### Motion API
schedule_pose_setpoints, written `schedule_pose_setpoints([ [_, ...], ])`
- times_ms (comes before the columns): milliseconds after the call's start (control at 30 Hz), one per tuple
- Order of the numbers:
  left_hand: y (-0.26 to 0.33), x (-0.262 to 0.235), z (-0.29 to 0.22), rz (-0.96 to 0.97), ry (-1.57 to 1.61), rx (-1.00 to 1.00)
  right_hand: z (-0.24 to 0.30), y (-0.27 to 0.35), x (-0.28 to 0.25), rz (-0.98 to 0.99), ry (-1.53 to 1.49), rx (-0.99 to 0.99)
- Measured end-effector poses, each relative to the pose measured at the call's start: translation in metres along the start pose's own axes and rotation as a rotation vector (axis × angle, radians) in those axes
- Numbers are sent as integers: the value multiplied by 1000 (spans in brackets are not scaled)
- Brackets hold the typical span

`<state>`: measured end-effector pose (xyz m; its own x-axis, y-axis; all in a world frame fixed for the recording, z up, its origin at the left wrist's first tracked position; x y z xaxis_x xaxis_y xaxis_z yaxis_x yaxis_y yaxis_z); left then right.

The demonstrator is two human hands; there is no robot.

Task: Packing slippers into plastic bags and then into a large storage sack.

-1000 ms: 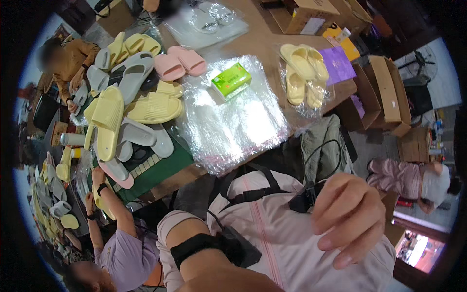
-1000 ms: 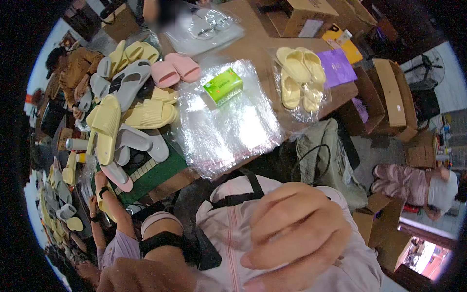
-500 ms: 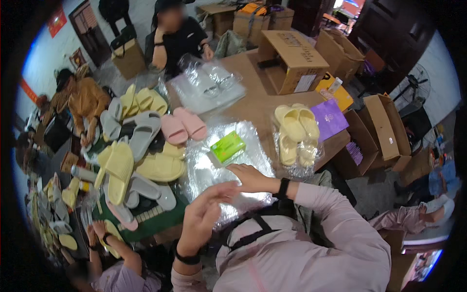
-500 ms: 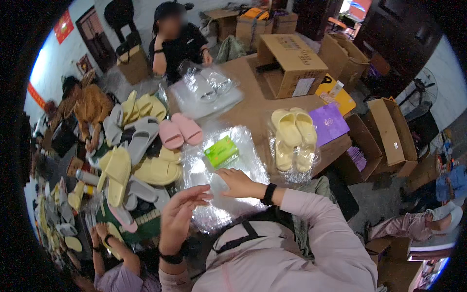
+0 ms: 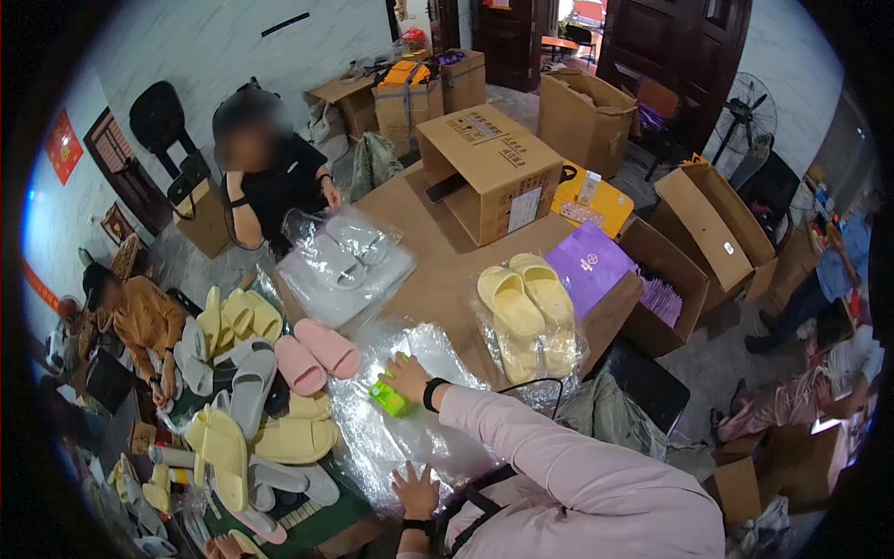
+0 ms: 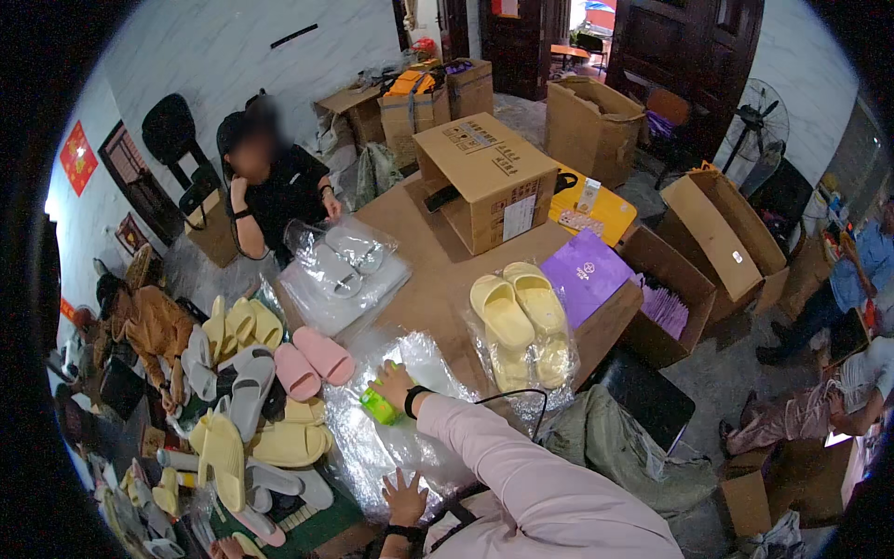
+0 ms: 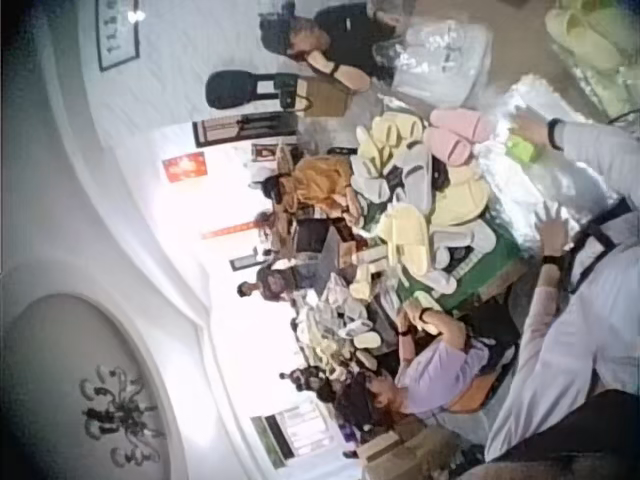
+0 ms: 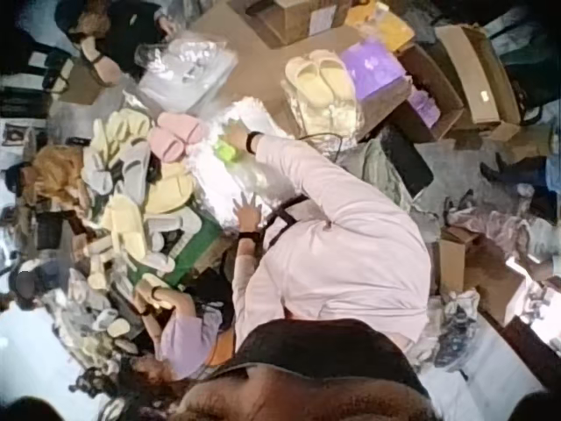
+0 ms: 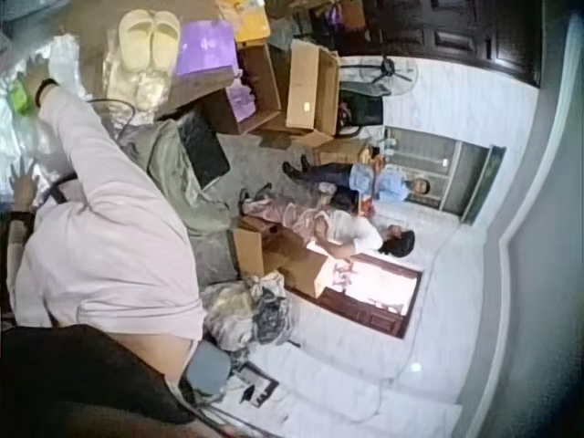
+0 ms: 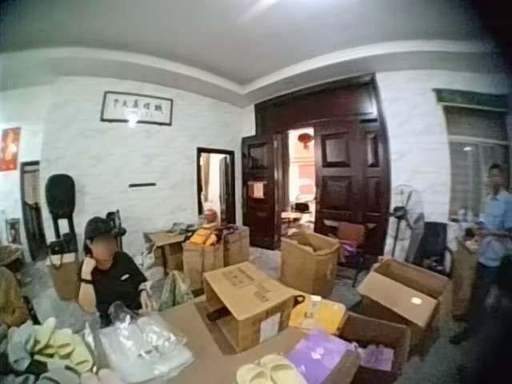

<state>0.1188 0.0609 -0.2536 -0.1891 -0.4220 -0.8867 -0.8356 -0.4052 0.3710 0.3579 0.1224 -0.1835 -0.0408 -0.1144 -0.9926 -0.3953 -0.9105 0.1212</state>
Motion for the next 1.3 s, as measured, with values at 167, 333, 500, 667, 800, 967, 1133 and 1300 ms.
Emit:
schedule_pose_setpoints([
  [167,-1,1,8,63,23,-8,-23,2,-20,-224,42,-76],
  [333,1,3,9,46,-1,-22,-143,9,-76,-424,365,288],
  [500,0,7,9,98,-29,-70,-237,11,-66,-376,255,477],
  [667,3,-9,-1,-42,-21,-34,-284,3,-64,-411,400,608],
  [800,7,-24,-3,-84,16,-28,-277,10,-52,-349,298,683],
  [967,3,-21,1,-169,31,-19,-279,39,-19,-26,2,686],
  [1133,9,-43,-4,-291,-66,-125,-321,99,-53,-147,-181,847],
  [1300,8,-36,-26,-220,-55,-4,-360,192,-25,123,-234,1156],
])
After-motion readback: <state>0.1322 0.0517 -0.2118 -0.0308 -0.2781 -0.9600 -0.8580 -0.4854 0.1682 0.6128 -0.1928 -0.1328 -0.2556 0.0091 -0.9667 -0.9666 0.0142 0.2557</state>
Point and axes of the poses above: each hand's wrist, its own y-axis away from the middle knuckle, its own x-axis out of the palm, z = x × y, the point moved 8 cm from there along -y, towards the middle knuckle, and after that the axes turned 6 degrees about y, right-handed, at the moved point
